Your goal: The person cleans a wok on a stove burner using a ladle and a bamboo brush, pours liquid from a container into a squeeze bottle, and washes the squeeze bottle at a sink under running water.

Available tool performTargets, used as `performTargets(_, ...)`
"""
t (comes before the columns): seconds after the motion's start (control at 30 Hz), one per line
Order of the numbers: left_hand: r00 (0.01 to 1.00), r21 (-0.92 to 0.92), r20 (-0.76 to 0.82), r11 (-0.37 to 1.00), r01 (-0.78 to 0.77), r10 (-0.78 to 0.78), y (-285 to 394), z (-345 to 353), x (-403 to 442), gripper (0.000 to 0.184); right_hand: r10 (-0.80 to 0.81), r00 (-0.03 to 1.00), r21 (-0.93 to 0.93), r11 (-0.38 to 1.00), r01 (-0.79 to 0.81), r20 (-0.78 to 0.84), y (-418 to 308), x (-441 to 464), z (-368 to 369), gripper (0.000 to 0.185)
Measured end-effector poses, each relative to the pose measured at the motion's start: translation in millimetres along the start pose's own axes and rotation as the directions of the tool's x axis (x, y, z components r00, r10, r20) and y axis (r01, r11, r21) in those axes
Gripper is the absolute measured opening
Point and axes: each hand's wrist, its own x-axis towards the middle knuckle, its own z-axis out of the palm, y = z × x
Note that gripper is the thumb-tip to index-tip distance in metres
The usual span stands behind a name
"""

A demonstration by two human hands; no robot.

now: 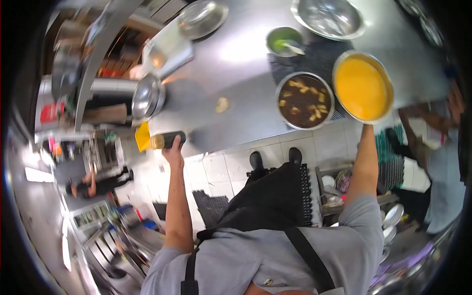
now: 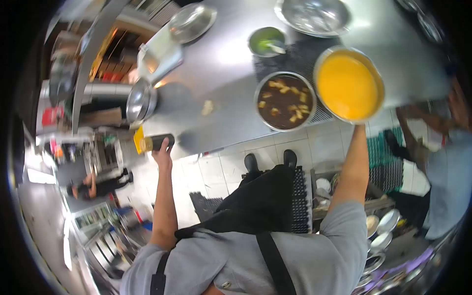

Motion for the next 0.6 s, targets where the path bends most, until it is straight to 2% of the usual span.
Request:
performTargets(0.07,1.0,-0.001,0.005,1.0,-0.017,0.017,11.5,-9.7,-11.0,0.046,0.04,0.999,0.05,0.998,-0.04,0.007,11.8,-12.1,-3.1,0.031)
performTargets(0.13,0.999,-0.008,0.02,0.999,-0.049,0.049,23.7,-18.5,-25.1,0.044,0.155,0.986,0.057,0.986,-0.159,0.068,43.9,-46.6,-6.4,0.031)
performTargets(0.17,0.998,-0.013,0.025,0.999,-0.05,0.05,27.7,-26.7,-30.3,0.046,0.245,0.956,-0.005,0.969,-0.247,0.16,70.5,-73.4,-7.0,0.031)
performTargets(0.2,0.999,0.002,0.012,0.999,-0.053,0.053,33.4,-35.2,-36.8,0.047,0.364,0.894,-0.236,0.922,-0.306,0.262,104.5,-104.1,-5.4,0.02)
performTargets(0.23,0.998,0.016,0.001,0.998,-0.055,0.055,39.8,-43.1,-43.0,0.047,0.473,0.56,-0.286,0.875,-0.391,0.681,87.3,-129.3,-16.4,0.022)
performTargets(0.27,0.997,0.019,0.006,0.997,-0.08,0.08,48.1,-51.4,-51.0,0.05,0.459,0.053,-0.396,0.815,-0.422,0.887,54.0,-170.1,-5.0,0.025)
performTargets(0.3,0.997,0.031,-0.007,0.996,-0.079,0.079,55.8,-62.4,-58.4,0.051,0.666,-0.06,-0.652,0.704,-0.281,0.744,-97.6,-225.0,17.0,0.021)
performTargets(0.33,0.997,0.043,-0.016,0.996,-0.073,0.073,63.6,-75.3,-67.2,0.051,0.526,-0.28,-0.586,0.784,-0.206,0.803,-147.5,-255.7,36.9,0.021)
performTargets(0.4,0.996,0.075,-0.023,0.994,-0.085,0.087,75.6,-102.0,-78.6,0.051,0.211,-0.262,-0.271,0.937,-0.22,0.942,-265.0,-303.3,83.3,0.023)
performTargets(0.47,0.996,0.068,-0.02,0.994,-0.087,0.088,80.4,-135.9,-92.5,0.051,-0.05,0.145,0.048,0.999,0.02,0.988,-301.6,-323.4,144.0,0.032)
performTargets(0.5,0.995,0.063,-0.022,0.994,-0.094,0.096,81.8,-154.1,-97.9,0.051,-0.078,0.31,0.02,0.982,0.187,0.948,-339.7,-328.0,169.5,0.041)
performTargets(0.53,0.995,0.039,-0.012,0.994,-0.097,0.098,82.6,-172.1,-103.1,0.048,-0.145,0.454,-0.021,0.94,0.341,0.879,-377.0,-335.0,194.2,0.05)
performTargets(0.57,0.997,0.032,-0.023,0.996,-0.079,0.08,83.1,-189.5,-110.2,0.043,-0.334,0.467,0.005,0.817,0.576,0.819,-386.4,-337.5,220.8,0.059)
performTargets(0.6,0.997,0.037,-0.032,0.997,-0.075,0.076,76.5,-210.1,-115.5,0.041,-0.521,0.42,0.014,0.64,0.768,0.743,-388.4,-336.6,242.1,0.069)
